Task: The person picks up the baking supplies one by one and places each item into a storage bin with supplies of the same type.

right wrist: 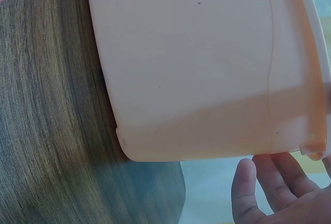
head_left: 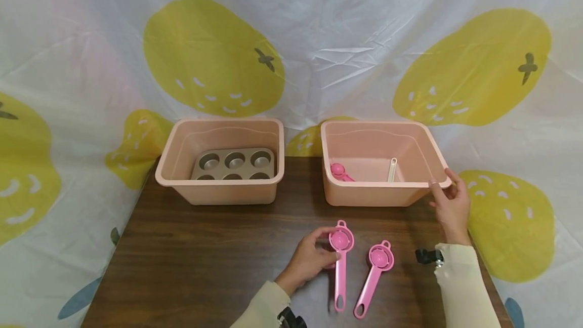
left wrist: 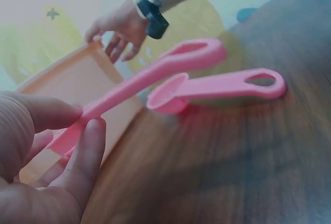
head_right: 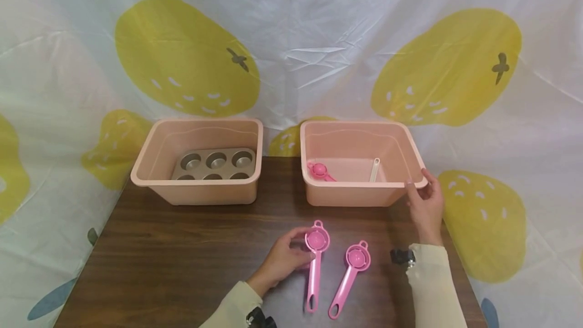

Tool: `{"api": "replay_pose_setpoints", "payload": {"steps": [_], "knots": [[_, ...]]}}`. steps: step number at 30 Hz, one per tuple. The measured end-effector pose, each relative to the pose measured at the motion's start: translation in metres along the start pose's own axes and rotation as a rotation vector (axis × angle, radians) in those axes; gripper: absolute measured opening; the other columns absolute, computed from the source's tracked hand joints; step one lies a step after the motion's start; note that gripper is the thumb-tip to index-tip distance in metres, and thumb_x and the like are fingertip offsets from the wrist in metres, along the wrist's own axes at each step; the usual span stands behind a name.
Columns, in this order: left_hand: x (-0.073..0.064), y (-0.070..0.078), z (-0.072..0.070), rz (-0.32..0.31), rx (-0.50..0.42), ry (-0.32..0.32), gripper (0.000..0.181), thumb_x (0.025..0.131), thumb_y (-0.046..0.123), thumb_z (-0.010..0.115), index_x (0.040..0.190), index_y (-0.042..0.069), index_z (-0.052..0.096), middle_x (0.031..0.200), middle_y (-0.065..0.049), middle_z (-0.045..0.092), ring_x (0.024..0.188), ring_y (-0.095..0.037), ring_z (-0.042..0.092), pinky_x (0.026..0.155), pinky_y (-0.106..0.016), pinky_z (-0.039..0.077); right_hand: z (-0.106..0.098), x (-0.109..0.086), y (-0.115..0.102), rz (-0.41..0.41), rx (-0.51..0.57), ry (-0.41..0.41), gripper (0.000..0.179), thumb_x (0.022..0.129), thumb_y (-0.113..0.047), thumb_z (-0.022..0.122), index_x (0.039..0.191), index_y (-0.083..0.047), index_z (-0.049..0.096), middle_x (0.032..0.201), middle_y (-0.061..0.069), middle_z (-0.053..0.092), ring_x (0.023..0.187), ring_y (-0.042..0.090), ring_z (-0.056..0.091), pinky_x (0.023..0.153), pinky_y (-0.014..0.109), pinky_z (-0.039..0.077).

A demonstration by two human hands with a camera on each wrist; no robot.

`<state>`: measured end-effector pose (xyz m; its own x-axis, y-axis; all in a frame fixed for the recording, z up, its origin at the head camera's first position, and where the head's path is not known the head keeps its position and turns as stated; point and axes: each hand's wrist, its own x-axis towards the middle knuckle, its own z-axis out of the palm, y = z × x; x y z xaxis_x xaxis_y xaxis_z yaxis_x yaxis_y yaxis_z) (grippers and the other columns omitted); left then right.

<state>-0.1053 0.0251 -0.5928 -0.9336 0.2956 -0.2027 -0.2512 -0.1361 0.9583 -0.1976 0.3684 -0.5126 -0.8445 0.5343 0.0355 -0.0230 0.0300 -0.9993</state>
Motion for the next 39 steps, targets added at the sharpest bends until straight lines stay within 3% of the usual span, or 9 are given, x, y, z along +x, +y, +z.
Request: {"api": "replay_pose_setpoints", "payload": {"steps": [15,28,39], "knots": [[-0.005,0.028,0.004,0.03,-0.002,-0.011,0.058,0.085,-0.004,0.081,0.137,0.017,0.065,0.13,-0.014,0.059,0.076,-0.013,0.072,0.068,-0.034,0.066,-0.001,0.007,0.009,0.003,-0.003,0.014,0.061,0.095,-0.012,0.078,0.151,-0.013,0.056,0.096,-0.012,0.066,0.081,0.001,0.062,0.049,0.016,0.053],[-0.004,0.058,0.011,0.13,0.082,-0.034,0.054,0.09,0.0,0.077,0.138,0.018,0.06,0.128,-0.014,0.055,0.075,-0.018,0.07,0.066,-0.03,0.063,-0.002,0.009,0.012,0.003,-0.007,0.012,0.06,0.095,-0.013,0.078,0.151,-0.016,0.056,0.098,-0.012,0.066,0.082,0.0,0.062,0.049,0.015,0.052],[0.004,0.084,0.014,0.216,0.131,-0.064,0.053,0.092,-0.003,0.073,0.14,0.011,0.054,0.125,-0.012,0.05,0.072,-0.01,0.066,0.064,-0.024,0.059,-0.003,0.008,0.012,-0.022,-0.011,0.005,0.06,0.095,-0.011,0.077,0.151,-0.012,0.055,0.095,-0.013,0.066,0.08,-0.001,0.063,0.05,0.015,0.053]]}}
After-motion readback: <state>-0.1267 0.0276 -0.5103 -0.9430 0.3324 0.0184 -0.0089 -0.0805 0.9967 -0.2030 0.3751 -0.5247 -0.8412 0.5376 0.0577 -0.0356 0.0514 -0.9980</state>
